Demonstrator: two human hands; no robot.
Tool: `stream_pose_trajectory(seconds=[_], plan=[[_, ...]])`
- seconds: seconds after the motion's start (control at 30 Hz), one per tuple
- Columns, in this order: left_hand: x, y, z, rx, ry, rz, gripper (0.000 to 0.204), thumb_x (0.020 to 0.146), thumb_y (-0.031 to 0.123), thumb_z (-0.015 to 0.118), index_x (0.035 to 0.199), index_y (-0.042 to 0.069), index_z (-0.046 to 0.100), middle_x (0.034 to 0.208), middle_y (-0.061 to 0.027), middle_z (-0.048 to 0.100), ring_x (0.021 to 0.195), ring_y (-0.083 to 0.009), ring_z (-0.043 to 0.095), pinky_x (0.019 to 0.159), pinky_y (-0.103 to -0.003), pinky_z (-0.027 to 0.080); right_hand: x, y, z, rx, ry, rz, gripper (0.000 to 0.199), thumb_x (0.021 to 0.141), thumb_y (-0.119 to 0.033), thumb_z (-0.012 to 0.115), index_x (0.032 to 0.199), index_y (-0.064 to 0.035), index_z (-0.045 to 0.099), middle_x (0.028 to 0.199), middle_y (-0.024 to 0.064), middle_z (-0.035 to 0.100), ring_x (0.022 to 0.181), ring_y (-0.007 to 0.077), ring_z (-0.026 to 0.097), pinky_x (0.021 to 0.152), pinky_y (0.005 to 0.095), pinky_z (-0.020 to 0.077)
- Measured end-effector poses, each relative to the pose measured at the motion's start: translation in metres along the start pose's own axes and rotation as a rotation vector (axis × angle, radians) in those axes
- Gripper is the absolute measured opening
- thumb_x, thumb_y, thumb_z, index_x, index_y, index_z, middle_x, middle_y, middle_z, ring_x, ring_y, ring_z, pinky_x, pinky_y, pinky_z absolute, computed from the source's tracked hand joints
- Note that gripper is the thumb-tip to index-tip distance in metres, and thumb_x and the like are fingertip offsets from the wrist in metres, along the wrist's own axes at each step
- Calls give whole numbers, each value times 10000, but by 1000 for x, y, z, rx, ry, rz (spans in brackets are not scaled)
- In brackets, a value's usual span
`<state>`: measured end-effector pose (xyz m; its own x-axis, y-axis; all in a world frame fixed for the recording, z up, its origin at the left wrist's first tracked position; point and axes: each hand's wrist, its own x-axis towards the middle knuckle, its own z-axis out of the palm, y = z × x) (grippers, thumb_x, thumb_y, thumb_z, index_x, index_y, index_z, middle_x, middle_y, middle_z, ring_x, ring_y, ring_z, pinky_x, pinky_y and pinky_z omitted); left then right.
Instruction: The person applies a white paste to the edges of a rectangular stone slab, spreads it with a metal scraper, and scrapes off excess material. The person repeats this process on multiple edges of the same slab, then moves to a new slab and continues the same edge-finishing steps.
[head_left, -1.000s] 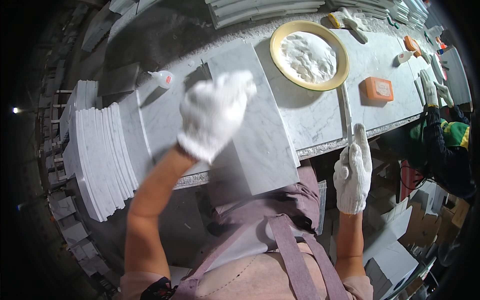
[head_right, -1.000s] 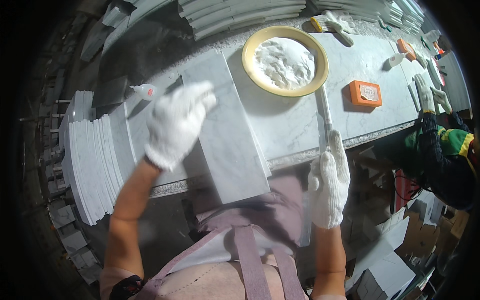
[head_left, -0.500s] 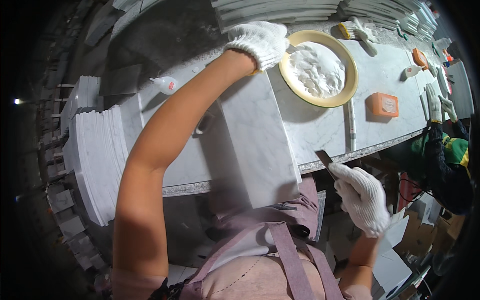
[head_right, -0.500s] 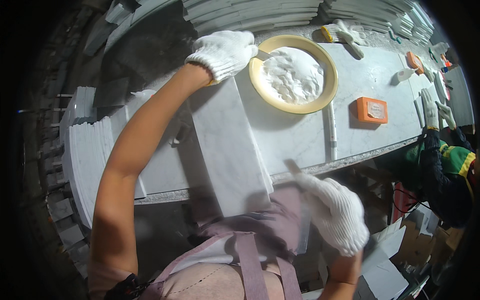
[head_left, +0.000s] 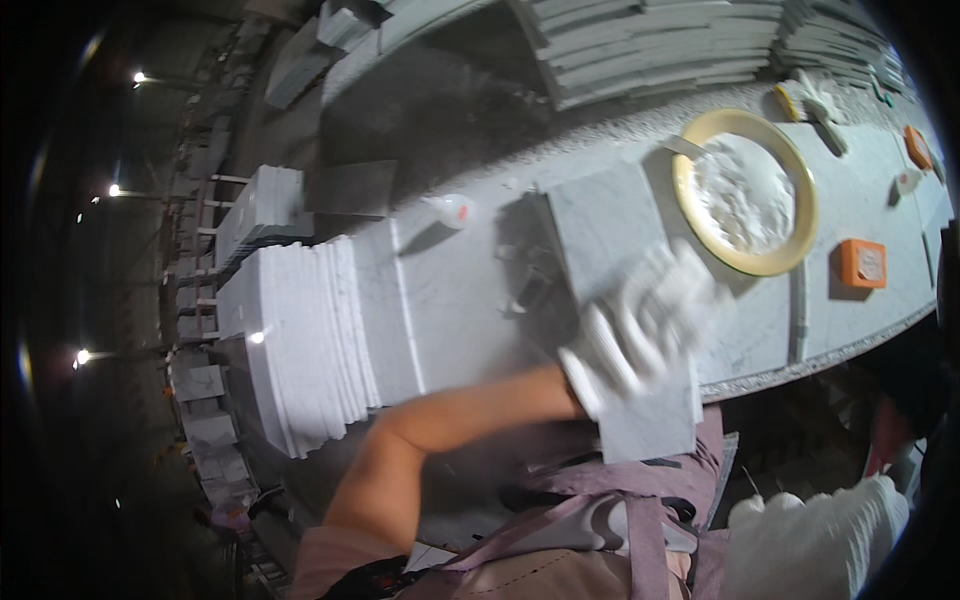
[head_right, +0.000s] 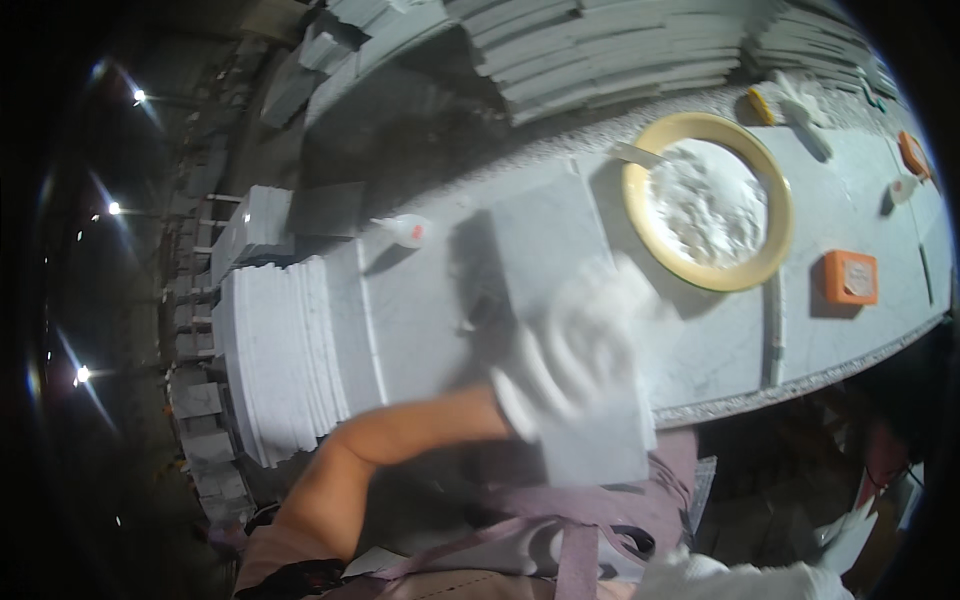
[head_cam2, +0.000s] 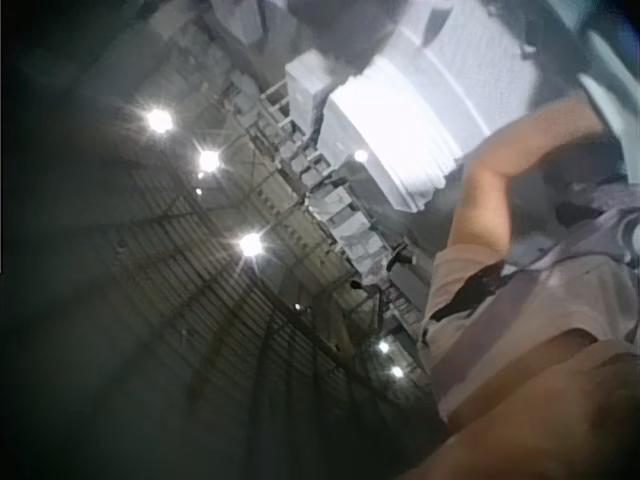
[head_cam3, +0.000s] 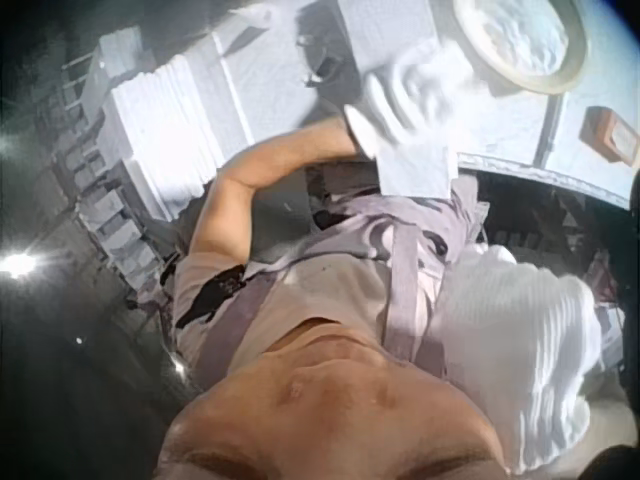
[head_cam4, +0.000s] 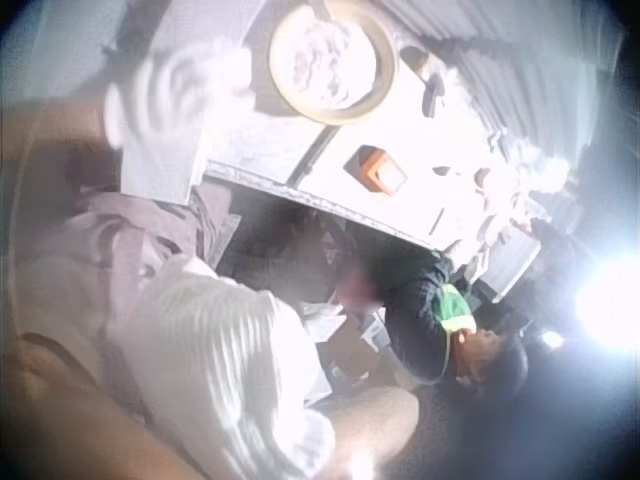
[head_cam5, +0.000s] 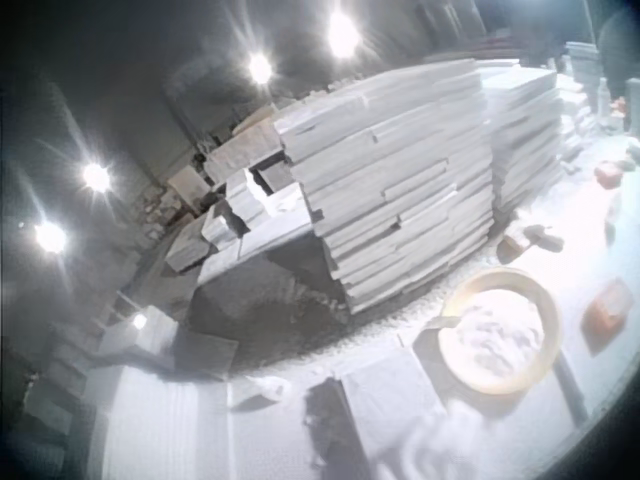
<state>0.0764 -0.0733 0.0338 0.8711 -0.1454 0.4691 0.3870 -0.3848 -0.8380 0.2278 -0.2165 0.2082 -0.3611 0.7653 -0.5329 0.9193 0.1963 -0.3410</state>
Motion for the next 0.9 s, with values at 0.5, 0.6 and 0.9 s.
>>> stream_pose_trajectory(seconds=[0.5,0.6,0.9], plan=[[-31,12,-96,-1707,1,-90,567,813,127,665,1370,35,625,1391,-182,636,1350,-357,585,1155,-515,502,-12,-15,-50,57,-221,46,385,874,-101,765,1256,-146,758,747,56,696,575,249,689,511,351,538],[-42,15,-80,-1200,-87,-172,458,882,126,666,1337,72,660,1337,-147,659,1335,-322,598,1127,-477,526,-44,-8,-54,176,-290,103,392,872,-102,767,1261,-148,756,749,55,699,577,252,692,512,352,541],[-54,-51,18,-1284,-338,-452,533,985,336,691,1438,61,628,1500,-180,543,1490,-377,439,1264,-548,325,-39,11,139,1671,963,477,927,941,-360,801,1661,-30,319,710,62,601,468,131,537,425,263,447]])
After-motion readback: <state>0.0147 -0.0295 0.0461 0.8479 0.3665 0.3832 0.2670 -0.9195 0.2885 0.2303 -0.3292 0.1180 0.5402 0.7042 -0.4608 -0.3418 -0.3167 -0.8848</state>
